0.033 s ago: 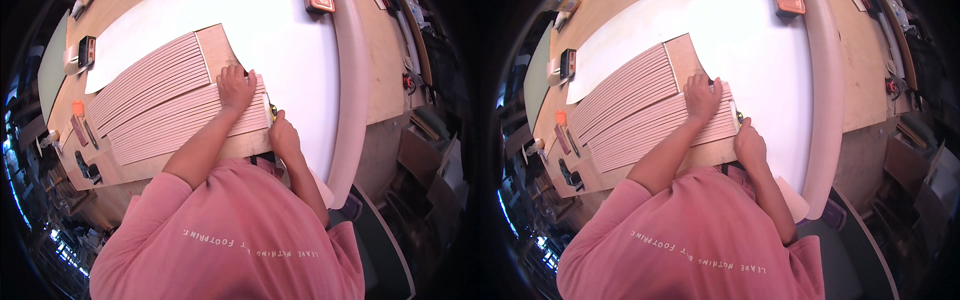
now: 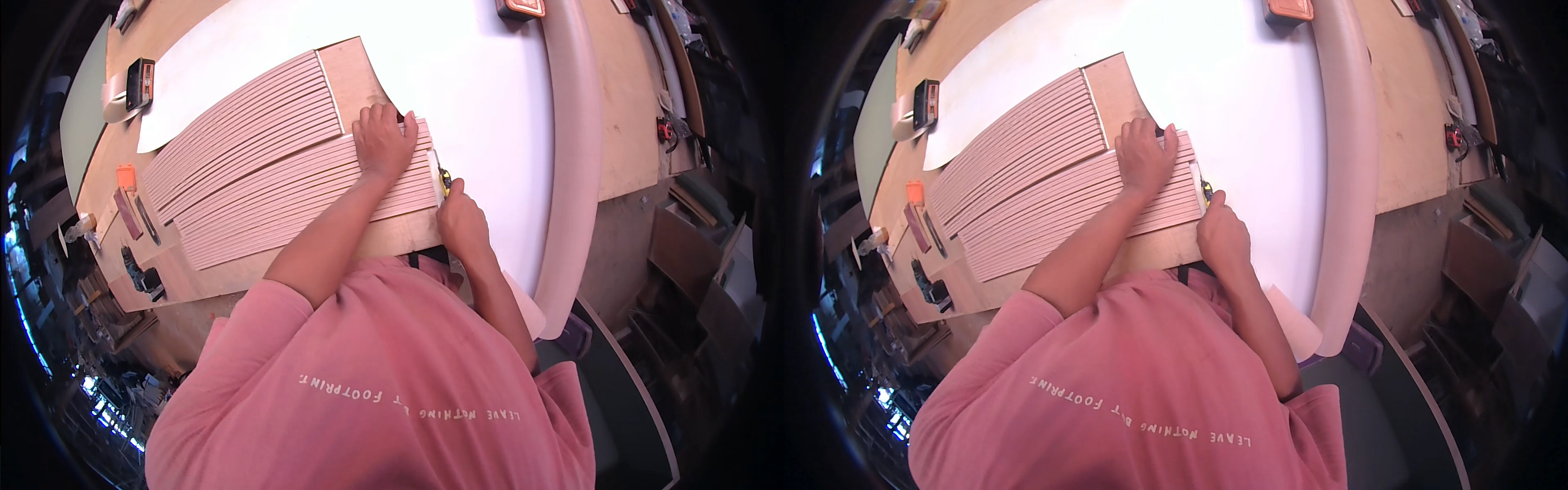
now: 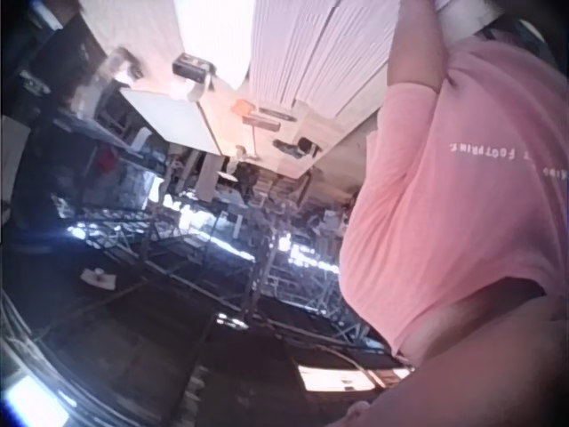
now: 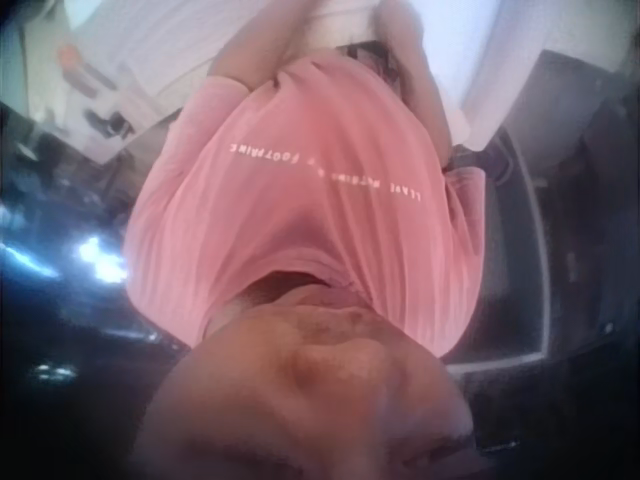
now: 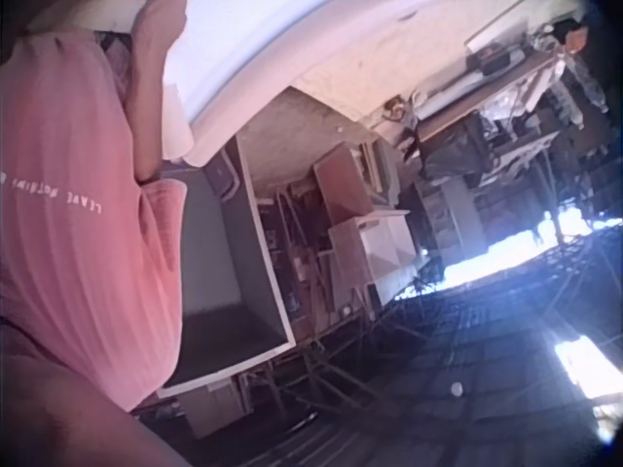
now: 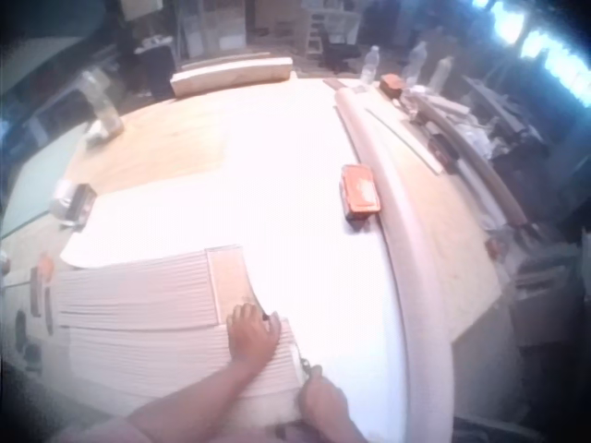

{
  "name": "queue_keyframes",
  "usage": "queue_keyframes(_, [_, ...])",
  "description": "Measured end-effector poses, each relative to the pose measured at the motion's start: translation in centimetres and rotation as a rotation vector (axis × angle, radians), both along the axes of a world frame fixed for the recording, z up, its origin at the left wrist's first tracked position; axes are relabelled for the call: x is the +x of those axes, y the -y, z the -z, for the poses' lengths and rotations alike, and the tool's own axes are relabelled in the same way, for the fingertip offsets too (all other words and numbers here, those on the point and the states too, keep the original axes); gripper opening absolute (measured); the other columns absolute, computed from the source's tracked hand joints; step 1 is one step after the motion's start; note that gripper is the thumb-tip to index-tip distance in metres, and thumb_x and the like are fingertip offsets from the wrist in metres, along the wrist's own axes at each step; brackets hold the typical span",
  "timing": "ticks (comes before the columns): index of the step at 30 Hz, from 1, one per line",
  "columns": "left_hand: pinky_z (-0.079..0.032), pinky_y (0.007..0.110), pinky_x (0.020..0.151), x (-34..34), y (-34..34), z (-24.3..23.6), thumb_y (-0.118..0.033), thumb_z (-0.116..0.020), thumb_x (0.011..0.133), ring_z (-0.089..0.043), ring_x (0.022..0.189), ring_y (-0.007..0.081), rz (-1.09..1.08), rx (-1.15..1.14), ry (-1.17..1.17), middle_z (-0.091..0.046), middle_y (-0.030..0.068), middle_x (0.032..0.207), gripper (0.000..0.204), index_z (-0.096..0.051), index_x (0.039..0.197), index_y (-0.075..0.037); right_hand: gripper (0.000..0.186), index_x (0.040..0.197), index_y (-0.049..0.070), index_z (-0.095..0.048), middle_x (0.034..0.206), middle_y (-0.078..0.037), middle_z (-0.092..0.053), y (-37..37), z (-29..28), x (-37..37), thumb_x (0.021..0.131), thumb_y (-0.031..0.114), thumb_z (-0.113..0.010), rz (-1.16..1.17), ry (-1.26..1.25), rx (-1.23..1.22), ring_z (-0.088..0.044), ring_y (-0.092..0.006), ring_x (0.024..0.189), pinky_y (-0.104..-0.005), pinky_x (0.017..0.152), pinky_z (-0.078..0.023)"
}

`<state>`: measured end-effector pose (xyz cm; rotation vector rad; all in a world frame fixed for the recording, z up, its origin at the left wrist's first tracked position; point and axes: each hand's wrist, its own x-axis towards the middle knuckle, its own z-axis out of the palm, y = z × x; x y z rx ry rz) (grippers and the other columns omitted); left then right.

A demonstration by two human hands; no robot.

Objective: The person uses a utility knife to cut through thin wooden slats on a workbench, separating and then stacking the pieces.

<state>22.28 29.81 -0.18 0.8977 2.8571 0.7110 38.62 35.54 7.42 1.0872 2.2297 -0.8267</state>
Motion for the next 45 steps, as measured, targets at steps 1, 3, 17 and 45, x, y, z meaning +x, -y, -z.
queue_keyframes(1, [-0.042, 0.044, 0.087, 0.1, 0.0, 0.1, -0.033, -0.064, 0.095, -0.055, 0.097, 0.0301, 0.0, 0.0, 0.009, -0.062, 0.0116, 0.095, 0.029, -0.064, 0.091, -0.004, 0.021, 0.113, -0.005, -0.045, 0.093, -0.032, -0.07, 0.1, 0.1, 0.1, 0.099, 0.01, -0.044, -0.004, -0.015, 0.005, -0.071, -0.05, 0.087, -0.0572, 0.078, -0.057])
queue_keyframes(3, [-0.041, 0.044, 0.087, -0.2, 0.0, 0.2, -0.033, -0.063, 0.095, -0.054, 0.098, 0.0291, 0.004, 0.0, 0.02, -0.061, 0.0109, 0.095, 0.029, -0.064, 0.091, -0.004, 0.021, 0.113, -0.005, -0.045, 0.093, -0.032, -0.07, 0.4, 0.1, 0.3, 0.099, 0.01, -0.044, 0.002, -0.024, 0.009, -0.071, -0.05, 0.087, -0.0572, 0.079, -0.057])
queue_keyframes(17, [-0.041, 0.045, 0.089, 0.0, 0.1, 0.6, -0.035, -0.063, 0.095, -0.055, 0.1, 0.0292, 0.007, 0.015, 0.004, -0.062, 0.0106, 0.098, 0.03, -0.065, 0.093, -0.005, 0.025, 0.113, -0.006, -0.042, 0.087, -0.034, -0.069, 3.5, 0.3, 3.6, 0.097, 0.012, -0.048, 0.074, -0.014, 0.01, -0.068, -0.0536, 0.084, -0.0611, 0.078, -0.054])
queue_keyframes(45, [-0.038, 0.052, 0.109, -0.7, 7.4, -0.7, -0.034, -0.066, 0.097, -0.053, 0.122, 0.0366, 0.375, 0.177, 0.012, -0.059, 0.0188, 0.129, 0.048, -0.056, 0.129, 0.0, 0.041, 0.125, -0.002, -0.048, 0.1, -0.033, -0.069, 12.4, -3.4, 12.3, 0.096, 0.021, -0.065, 0.285, -0.222, 0.014, -0.066, -0.0527, 0.1, -0.0594, 0.083, -0.051])
